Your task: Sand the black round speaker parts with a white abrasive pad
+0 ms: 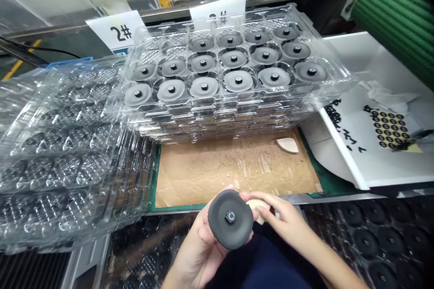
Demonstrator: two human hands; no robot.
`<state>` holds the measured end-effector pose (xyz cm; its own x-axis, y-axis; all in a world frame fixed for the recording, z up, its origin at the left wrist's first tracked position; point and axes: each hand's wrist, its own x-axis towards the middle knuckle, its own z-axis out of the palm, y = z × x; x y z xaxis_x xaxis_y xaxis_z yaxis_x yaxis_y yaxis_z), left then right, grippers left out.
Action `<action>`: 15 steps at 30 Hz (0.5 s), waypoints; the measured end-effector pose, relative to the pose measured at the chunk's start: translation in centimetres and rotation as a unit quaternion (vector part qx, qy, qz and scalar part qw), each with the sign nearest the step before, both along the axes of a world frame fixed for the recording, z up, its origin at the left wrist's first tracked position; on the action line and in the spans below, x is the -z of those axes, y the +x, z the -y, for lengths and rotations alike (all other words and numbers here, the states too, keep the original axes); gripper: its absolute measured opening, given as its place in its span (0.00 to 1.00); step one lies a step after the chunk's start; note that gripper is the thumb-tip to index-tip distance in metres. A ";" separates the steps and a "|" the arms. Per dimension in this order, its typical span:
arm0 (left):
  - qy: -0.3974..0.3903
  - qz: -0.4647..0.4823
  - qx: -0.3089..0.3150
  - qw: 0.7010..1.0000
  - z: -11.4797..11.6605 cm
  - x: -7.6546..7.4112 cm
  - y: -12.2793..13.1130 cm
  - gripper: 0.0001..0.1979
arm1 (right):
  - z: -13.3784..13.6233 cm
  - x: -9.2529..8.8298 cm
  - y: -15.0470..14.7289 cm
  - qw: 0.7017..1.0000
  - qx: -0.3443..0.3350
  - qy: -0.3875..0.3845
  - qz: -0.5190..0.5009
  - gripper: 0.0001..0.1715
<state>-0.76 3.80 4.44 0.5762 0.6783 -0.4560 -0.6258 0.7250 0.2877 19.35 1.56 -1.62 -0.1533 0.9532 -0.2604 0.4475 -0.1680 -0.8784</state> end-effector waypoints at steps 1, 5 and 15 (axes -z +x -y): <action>0.001 -0.002 0.006 1.000 -0.1 -0.1 0.1 0.30 | -0.1 -0.4 0.3 1.000 0.024 0.003 0.007 0.16; 0.000 -0.024 0.022 0.999 0.1 -0.5 0.6 0.30 | -1.8 -5.1 0.5 0.982 0.125 0.139 0.013 0.11; 0.040 -0.113 -0.011 0.993 0.9 0.1 1.5 0.34 | -4.5 -10.3 -3.3 0.938 -0.117 0.306 0.115 0.16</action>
<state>0.70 2.93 4.34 0.4496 0.7287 -0.5167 -0.5540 0.6812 0.4786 16.05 6.04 8.73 -0.3845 0.8822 0.2719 0.5987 0.4625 -0.6539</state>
